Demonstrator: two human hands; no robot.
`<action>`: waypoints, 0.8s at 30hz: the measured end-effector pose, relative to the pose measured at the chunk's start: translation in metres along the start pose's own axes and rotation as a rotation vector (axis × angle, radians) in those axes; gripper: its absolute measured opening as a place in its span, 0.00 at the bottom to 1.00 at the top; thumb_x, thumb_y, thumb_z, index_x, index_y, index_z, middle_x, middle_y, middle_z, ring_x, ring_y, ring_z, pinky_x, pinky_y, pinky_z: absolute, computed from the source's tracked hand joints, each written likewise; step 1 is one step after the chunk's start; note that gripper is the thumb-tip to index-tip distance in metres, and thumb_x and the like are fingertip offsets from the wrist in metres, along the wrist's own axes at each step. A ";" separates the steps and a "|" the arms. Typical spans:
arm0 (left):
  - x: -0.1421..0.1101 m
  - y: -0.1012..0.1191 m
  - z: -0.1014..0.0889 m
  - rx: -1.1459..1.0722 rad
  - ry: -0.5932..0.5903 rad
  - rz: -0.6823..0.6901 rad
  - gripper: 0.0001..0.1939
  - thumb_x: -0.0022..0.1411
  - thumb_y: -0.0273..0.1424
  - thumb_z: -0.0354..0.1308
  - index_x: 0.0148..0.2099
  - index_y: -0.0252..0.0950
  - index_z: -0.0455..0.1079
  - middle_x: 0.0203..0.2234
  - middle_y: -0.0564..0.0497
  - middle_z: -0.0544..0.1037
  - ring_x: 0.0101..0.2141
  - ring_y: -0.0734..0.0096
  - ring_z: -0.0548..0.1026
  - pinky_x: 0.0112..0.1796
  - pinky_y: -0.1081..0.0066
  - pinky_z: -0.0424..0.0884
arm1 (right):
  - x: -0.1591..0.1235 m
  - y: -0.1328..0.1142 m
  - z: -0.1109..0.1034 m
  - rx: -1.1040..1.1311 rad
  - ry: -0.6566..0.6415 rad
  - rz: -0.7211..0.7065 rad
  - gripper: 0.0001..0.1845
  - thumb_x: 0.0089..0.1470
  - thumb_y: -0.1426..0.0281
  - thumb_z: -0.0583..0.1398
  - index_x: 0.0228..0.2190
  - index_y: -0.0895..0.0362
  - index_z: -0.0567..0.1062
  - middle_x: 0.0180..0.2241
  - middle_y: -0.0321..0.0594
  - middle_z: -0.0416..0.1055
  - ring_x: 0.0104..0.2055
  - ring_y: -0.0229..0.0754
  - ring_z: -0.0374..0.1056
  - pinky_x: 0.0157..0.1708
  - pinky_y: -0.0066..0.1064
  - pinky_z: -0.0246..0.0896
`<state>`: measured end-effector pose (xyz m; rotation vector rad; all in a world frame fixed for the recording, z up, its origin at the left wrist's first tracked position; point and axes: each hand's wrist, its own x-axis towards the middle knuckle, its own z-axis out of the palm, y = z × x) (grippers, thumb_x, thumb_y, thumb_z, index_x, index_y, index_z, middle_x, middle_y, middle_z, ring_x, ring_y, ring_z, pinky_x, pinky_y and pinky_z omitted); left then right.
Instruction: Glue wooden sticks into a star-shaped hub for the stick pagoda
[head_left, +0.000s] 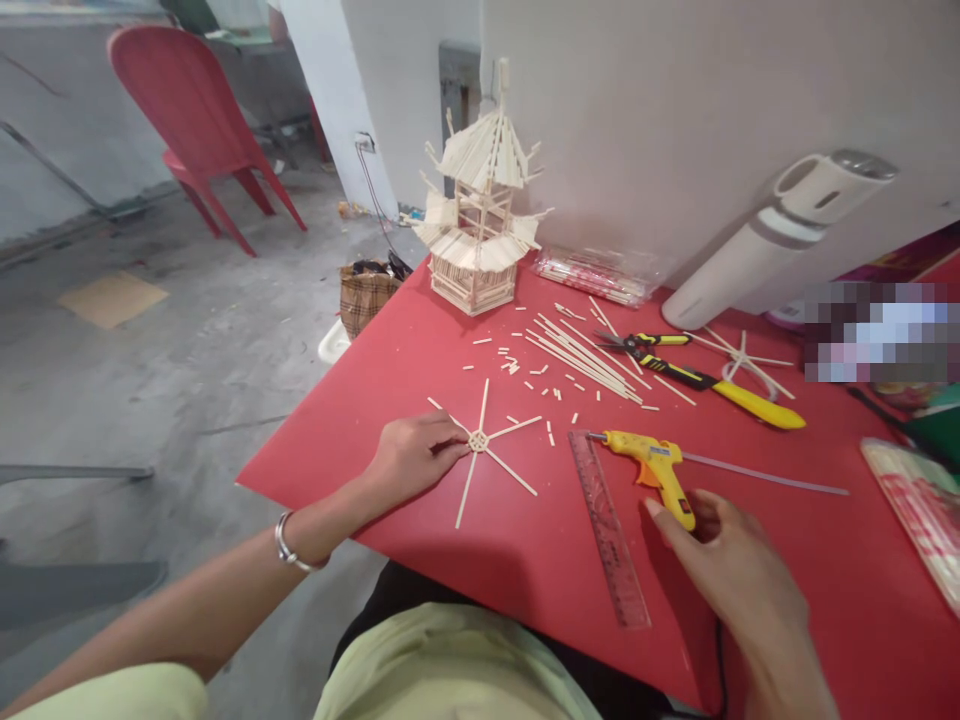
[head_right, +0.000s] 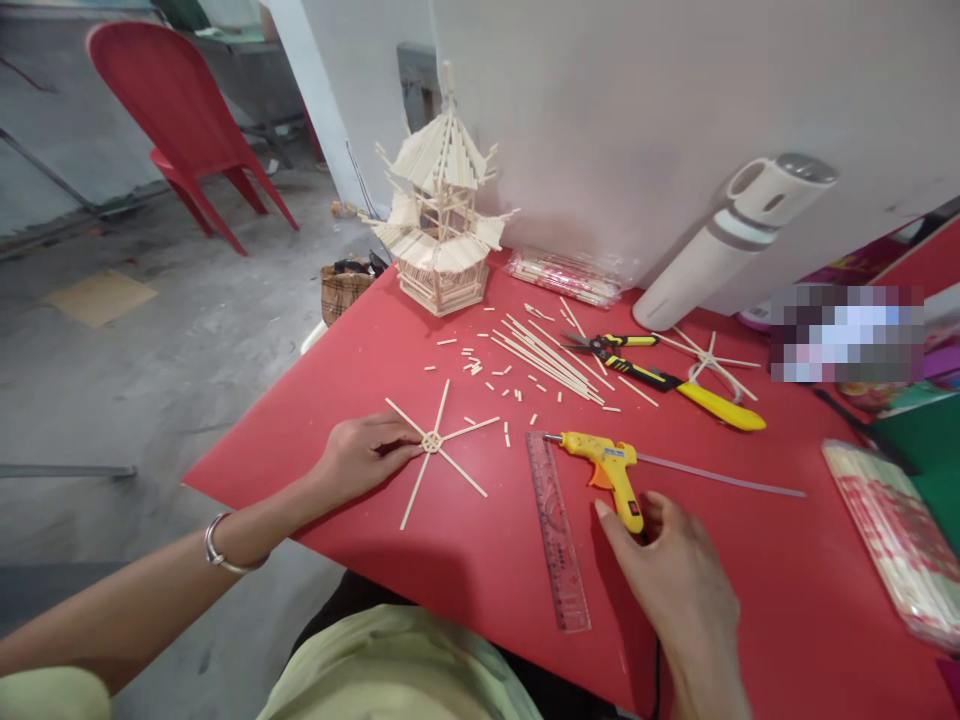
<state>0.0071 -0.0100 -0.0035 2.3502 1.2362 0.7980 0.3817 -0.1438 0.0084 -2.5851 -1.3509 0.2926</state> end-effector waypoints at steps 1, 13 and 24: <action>0.000 0.000 0.000 0.001 0.000 -0.002 0.06 0.64 0.33 0.62 0.39 0.44 0.81 0.34 0.55 0.83 0.32 0.75 0.80 0.29 0.78 0.68 | 0.001 -0.004 0.000 -0.010 -0.029 0.006 0.34 0.47 0.41 0.58 0.44 0.53 0.75 0.41 0.48 0.77 0.43 0.55 0.75 0.37 0.41 0.67; -0.004 0.006 -0.006 -0.127 0.015 -0.013 0.13 0.57 0.25 0.57 0.40 0.40 0.81 0.32 0.52 0.81 0.24 0.78 0.72 0.27 0.78 0.65 | 0.009 -0.012 0.002 -0.035 -0.109 -0.010 0.28 0.52 0.46 0.56 0.44 0.54 0.75 0.38 0.45 0.76 0.40 0.52 0.74 0.32 0.36 0.62; 0.048 0.013 -0.031 -0.307 -0.399 -0.499 0.12 0.57 0.34 0.58 0.34 0.34 0.80 0.15 0.56 0.72 0.19 0.77 0.66 0.24 0.76 0.61 | -0.045 -0.114 0.025 0.351 0.221 -0.711 0.11 0.65 0.64 0.57 0.37 0.53 0.78 0.35 0.39 0.76 0.38 0.40 0.71 0.43 0.31 0.63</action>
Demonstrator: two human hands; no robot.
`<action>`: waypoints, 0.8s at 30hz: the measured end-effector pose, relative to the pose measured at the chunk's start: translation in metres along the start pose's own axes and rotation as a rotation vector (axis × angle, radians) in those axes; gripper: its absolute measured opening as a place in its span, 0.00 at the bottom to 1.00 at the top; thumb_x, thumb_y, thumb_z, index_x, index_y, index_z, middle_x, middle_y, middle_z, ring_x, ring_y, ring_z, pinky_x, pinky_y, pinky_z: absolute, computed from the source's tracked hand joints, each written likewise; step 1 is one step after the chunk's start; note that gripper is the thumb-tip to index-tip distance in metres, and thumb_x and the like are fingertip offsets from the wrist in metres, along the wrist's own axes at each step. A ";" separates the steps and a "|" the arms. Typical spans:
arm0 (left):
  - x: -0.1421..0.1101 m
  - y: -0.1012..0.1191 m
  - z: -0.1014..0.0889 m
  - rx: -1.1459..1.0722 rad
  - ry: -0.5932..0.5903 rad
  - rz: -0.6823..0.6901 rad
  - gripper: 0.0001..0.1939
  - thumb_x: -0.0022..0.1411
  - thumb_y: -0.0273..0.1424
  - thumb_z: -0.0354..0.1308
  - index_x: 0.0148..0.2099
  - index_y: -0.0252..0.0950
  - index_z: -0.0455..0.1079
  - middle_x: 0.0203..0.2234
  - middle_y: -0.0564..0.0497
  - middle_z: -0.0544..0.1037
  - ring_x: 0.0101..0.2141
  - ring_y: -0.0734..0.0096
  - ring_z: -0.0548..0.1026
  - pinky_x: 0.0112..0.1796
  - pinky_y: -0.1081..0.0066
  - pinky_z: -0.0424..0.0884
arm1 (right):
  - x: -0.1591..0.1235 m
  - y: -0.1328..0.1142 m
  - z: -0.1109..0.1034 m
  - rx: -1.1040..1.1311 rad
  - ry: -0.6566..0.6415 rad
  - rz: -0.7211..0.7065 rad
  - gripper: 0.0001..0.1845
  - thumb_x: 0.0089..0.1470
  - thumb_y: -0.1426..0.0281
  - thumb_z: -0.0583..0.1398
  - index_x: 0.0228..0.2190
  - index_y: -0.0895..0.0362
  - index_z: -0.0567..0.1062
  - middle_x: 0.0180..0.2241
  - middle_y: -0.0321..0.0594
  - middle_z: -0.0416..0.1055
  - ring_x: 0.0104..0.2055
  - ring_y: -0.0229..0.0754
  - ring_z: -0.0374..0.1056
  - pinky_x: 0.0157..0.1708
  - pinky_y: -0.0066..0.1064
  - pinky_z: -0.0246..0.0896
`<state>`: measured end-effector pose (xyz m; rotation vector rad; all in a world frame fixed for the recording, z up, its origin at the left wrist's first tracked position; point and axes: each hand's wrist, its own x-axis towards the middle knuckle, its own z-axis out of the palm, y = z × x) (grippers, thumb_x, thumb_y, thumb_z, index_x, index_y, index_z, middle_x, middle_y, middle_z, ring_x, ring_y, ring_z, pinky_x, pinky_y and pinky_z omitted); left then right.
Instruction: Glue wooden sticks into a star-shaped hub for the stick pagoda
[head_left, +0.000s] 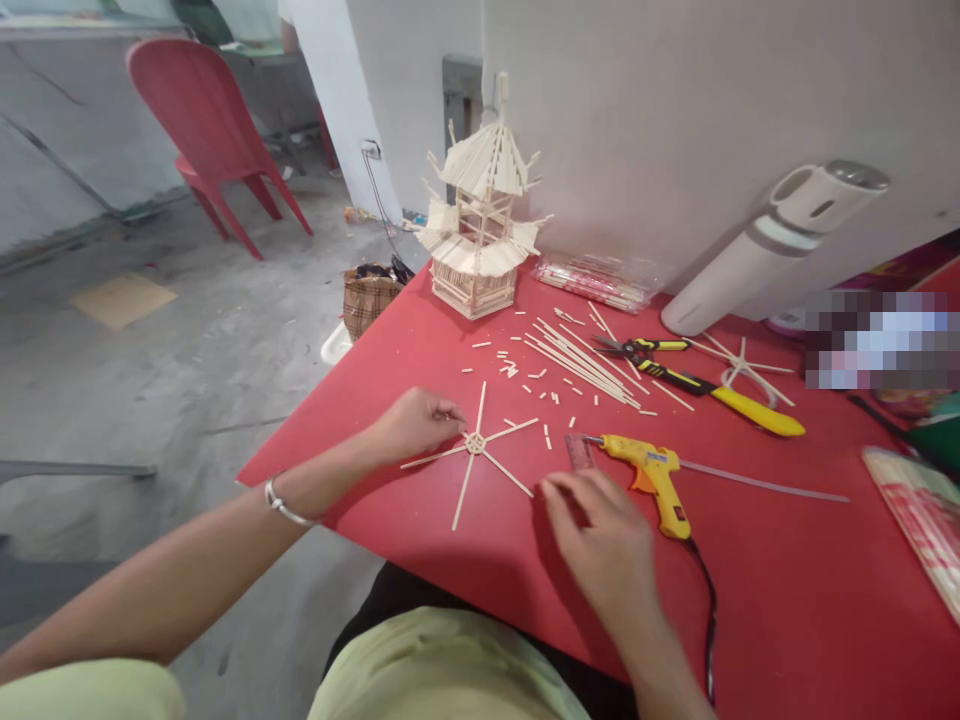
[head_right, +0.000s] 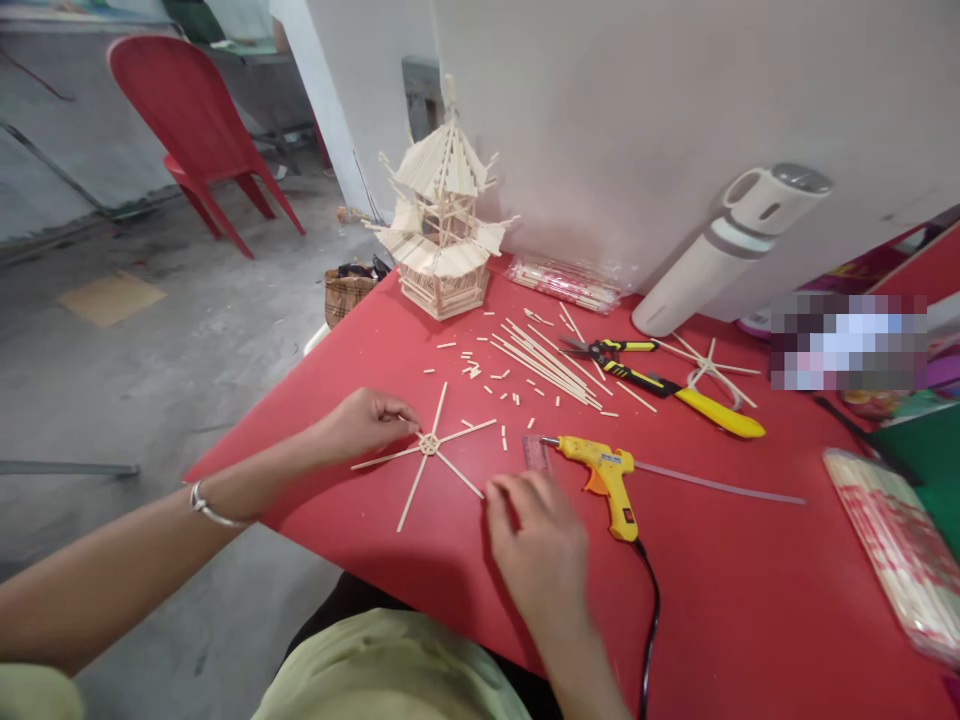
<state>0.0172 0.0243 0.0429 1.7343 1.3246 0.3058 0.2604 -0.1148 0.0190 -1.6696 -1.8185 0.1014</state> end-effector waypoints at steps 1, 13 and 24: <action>0.004 0.004 -0.003 -0.021 -0.067 -0.025 0.12 0.56 0.36 0.59 0.33 0.33 0.80 0.13 0.56 0.69 0.17 0.77 0.64 0.22 0.76 0.59 | 0.002 -0.007 0.012 0.042 -0.036 -0.037 0.11 0.65 0.65 0.56 0.37 0.53 0.78 0.34 0.39 0.76 0.38 0.40 0.71 0.43 0.31 0.62; 0.024 0.001 -0.006 -0.113 -0.275 -0.153 0.14 0.55 0.41 0.61 0.29 0.34 0.76 0.10 0.58 0.65 0.12 0.79 0.58 0.17 0.76 0.54 | 0.004 -0.013 0.052 0.115 -0.045 -0.032 0.09 0.64 0.71 0.56 0.36 0.54 0.78 0.31 0.38 0.73 0.35 0.39 0.69 0.39 0.30 0.59; 0.026 0.006 -0.004 -0.107 -0.300 -0.179 0.10 0.52 0.36 0.62 0.30 0.34 0.78 0.10 0.58 0.64 0.14 0.80 0.57 0.19 0.76 0.54 | 0.004 -0.014 0.055 0.083 -0.026 -0.042 0.09 0.64 0.72 0.56 0.37 0.54 0.77 0.31 0.37 0.72 0.34 0.40 0.67 0.37 0.30 0.57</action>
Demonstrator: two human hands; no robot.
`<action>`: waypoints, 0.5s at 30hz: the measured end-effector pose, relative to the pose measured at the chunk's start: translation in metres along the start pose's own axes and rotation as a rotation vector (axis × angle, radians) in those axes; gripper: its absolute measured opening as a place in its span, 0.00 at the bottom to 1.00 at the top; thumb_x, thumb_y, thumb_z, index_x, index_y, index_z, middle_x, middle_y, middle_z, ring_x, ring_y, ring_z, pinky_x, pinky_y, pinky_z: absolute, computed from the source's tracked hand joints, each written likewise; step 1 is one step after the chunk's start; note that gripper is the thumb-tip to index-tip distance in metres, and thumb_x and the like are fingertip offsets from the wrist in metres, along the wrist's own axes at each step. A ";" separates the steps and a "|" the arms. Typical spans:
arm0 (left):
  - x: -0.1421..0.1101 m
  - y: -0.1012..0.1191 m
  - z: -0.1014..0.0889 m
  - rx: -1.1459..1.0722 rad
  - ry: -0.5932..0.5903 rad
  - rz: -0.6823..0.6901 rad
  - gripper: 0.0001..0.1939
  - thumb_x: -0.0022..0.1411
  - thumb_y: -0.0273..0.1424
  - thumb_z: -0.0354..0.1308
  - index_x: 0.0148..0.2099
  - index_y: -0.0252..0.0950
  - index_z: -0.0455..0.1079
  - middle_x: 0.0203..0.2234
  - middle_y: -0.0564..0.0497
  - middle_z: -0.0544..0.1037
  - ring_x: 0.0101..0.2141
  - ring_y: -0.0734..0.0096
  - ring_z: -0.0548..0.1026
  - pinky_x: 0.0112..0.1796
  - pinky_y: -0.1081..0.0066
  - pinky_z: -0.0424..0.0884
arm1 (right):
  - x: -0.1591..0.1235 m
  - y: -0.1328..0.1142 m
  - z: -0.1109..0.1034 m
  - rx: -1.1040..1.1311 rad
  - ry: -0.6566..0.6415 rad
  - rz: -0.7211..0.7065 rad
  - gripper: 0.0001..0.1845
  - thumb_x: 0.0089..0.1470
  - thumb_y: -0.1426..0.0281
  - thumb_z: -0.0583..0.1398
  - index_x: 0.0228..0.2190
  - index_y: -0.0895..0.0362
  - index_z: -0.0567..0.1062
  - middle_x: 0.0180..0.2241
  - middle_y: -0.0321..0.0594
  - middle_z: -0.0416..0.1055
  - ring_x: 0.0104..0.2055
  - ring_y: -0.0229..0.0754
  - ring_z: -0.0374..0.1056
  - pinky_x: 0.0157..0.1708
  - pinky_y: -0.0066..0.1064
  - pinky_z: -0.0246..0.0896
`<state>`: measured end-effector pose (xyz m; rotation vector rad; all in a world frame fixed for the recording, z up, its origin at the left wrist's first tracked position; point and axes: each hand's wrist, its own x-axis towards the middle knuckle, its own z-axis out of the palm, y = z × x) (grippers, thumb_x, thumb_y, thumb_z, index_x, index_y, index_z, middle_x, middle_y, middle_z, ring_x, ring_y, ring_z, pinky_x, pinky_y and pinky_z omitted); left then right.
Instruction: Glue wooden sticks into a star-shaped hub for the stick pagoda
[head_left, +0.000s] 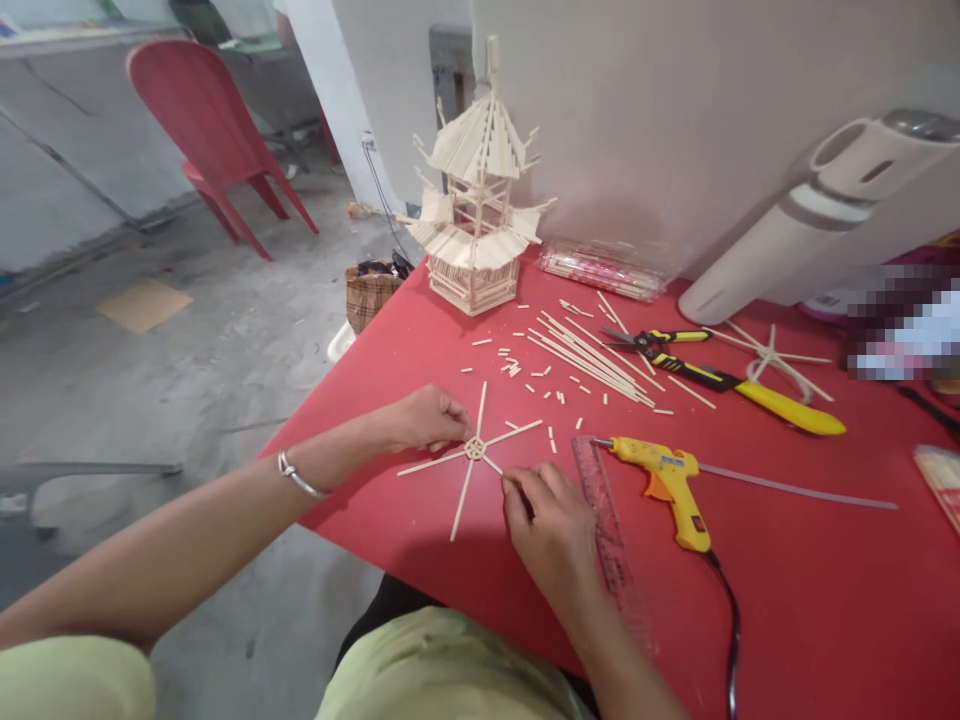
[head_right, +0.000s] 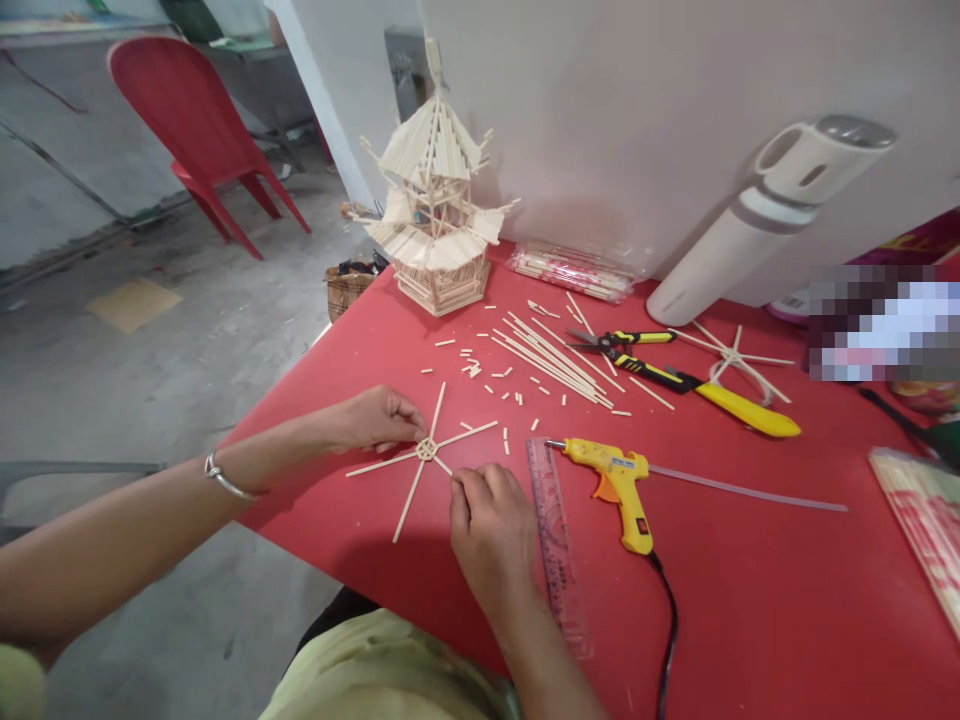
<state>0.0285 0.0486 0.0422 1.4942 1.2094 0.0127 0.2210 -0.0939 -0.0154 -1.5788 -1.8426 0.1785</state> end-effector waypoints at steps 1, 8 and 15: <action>0.000 0.000 0.000 0.002 -0.004 -0.003 0.10 0.53 0.36 0.61 0.30 0.34 0.78 0.10 0.58 0.64 0.15 0.80 0.57 0.19 0.76 0.54 | 0.000 0.000 0.000 0.002 -0.001 0.001 0.09 0.64 0.72 0.56 0.37 0.54 0.77 0.31 0.37 0.72 0.34 0.40 0.67 0.37 0.30 0.57; 0.001 0.000 0.000 -0.007 -0.018 -0.006 0.10 0.52 0.35 0.61 0.30 0.34 0.78 0.10 0.59 0.63 0.15 0.80 0.56 0.19 0.76 0.52 | -0.001 0.001 0.002 0.006 0.001 0.005 0.09 0.63 0.72 0.56 0.36 0.54 0.77 0.31 0.37 0.71 0.34 0.40 0.67 0.37 0.30 0.57; 0.000 0.000 0.002 -0.024 0.010 -0.020 0.10 0.51 0.35 0.62 0.30 0.34 0.78 0.11 0.59 0.64 0.15 0.80 0.56 0.18 0.76 0.52 | -0.001 0.001 0.001 0.003 -0.014 0.019 0.09 0.63 0.72 0.56 0.36 0.54 0.77 0.31 0.37 0.71 0.35 0.39 0.67 0.38 0.30 0.57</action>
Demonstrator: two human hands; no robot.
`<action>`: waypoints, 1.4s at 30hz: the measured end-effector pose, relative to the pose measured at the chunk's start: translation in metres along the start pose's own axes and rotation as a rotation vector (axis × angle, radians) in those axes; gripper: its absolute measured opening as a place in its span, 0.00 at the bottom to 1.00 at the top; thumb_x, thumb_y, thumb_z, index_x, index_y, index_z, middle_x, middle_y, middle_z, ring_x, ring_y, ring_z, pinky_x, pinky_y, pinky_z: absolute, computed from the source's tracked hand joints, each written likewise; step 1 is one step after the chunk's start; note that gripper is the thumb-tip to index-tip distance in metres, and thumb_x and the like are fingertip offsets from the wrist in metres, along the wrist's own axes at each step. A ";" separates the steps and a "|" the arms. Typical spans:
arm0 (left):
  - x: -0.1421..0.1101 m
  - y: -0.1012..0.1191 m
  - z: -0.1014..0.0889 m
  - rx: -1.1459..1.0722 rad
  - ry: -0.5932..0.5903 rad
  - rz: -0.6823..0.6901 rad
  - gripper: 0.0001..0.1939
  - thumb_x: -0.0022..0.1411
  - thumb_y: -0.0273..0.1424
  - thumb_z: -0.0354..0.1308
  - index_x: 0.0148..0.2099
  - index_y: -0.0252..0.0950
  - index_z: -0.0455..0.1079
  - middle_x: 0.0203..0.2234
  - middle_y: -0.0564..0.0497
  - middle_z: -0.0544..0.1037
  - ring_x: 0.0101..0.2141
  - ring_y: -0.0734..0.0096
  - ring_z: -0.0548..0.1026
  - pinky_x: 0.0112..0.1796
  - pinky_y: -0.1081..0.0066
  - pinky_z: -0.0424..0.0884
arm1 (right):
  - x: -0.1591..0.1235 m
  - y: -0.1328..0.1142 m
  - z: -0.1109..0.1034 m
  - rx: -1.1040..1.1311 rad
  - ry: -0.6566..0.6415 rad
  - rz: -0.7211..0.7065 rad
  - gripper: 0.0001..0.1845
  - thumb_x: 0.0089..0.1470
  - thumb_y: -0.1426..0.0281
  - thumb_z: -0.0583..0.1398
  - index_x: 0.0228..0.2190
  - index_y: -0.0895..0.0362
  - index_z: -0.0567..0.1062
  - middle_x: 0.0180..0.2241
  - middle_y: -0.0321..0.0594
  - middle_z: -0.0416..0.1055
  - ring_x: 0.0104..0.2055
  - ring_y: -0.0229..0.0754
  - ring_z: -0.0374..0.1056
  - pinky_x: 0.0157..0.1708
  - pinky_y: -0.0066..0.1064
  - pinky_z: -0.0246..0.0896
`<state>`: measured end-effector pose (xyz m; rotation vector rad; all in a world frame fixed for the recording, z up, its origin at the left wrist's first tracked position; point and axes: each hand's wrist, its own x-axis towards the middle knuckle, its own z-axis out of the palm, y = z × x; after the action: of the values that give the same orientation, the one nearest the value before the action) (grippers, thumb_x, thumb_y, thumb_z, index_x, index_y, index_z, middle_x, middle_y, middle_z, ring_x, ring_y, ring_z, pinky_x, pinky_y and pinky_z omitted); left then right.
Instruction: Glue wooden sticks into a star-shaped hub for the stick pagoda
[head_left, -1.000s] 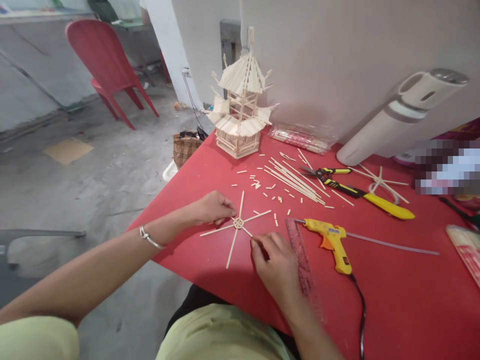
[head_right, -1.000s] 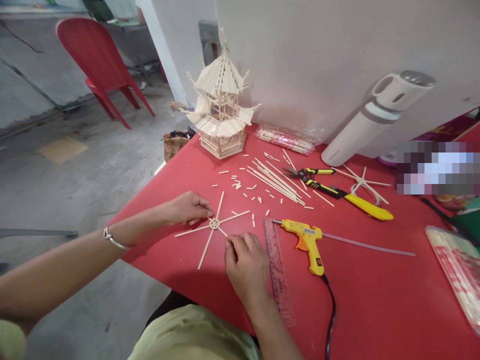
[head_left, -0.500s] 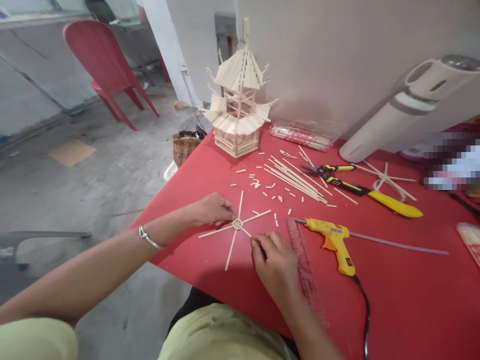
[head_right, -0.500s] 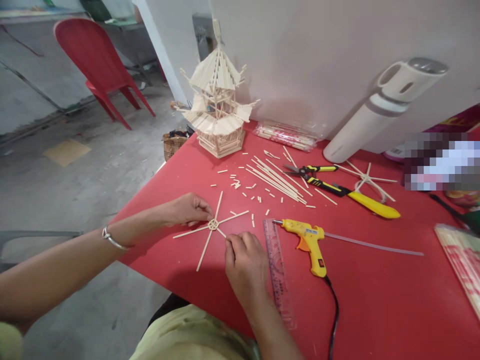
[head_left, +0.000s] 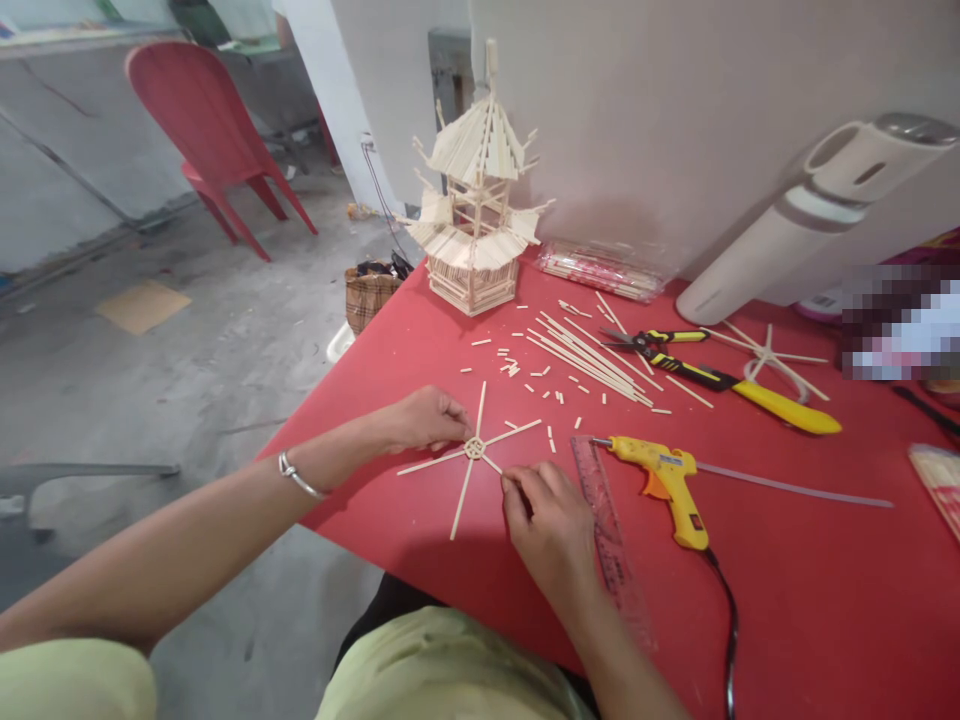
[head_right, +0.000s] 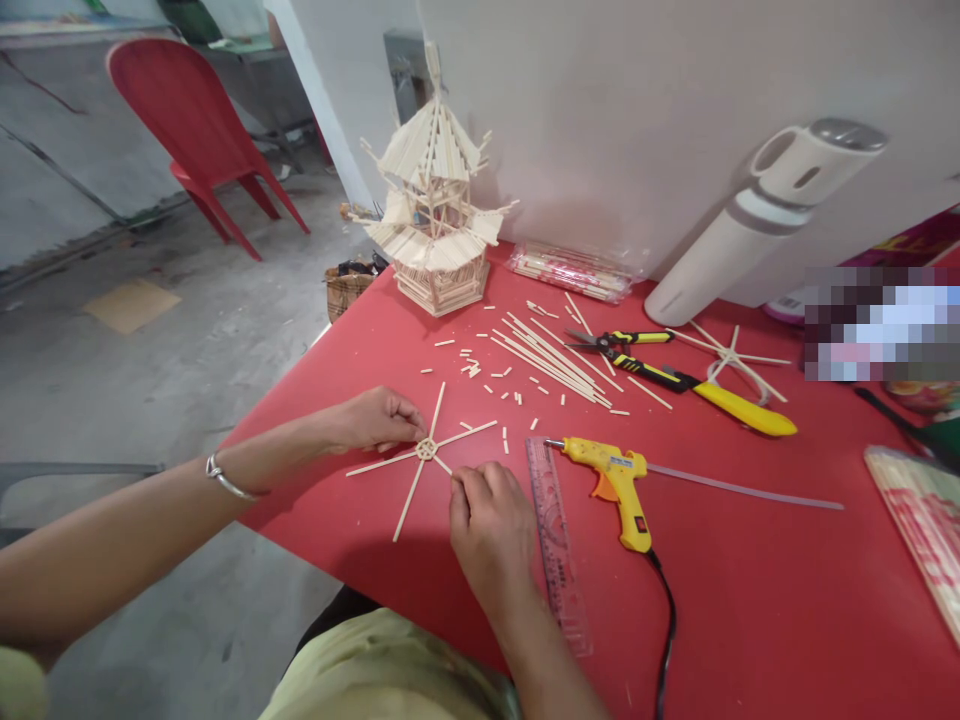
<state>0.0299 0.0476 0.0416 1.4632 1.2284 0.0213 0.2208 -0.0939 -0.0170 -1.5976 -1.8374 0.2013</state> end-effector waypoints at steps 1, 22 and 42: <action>0.000 0.000 0.000 0.000 0.004 0.004 0.10 0.50 0.35 0.62 0.30 0.34 0.78 0.11 0.59 0.64 0.15 0.80 0.56 0.19 0.76 0.52 | 0.000 0.000 0.000 -0.003 -0.002 0.002 0.09 0.63 0.72 0.56 0.37 0.54 0.77 0.31 0.37 0.71 0.35 0.39 0.67 0.37 0.30 0.57; -0.018 -0.019 0.009 0.069 0.353 0.215 0.13 0.56 0.39 0.60 0.35 0.35 0.79 0.25 0.52 0.78 0.26 0.74 0.71 0.30 0.75 0.65 | 0.000 0.001 -0.002 0.007 -0.018 -0.002 0.09 0.64 0.71 0.56 0.37 0.54 0.77 0.31 0.37 0.71 0.35 0.39 0.67 0.37 0.30 0.57; -0.036 -0.040 0.043 0.464 0.636 0.330 0.10 0.58 0.32 0.59 0.39 0.44 0.82 0.32 0.53 0.78 0.31 0.73 0.73 0.31 0.75 0.63 | -0.001 0.003 0.000 -0.023 -0.011 -0.016 0.10 0.64 0.70 0.55 0.37 0.54 0.77 0.31 0.38 0.71 0.36 0.40 0.68 0.37 0.30 0.56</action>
<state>0.0145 -0.0158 0.0200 2.1563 1.5416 0.4856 0.2232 -0.0944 -0.0192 -1.5998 -1.8666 0.1834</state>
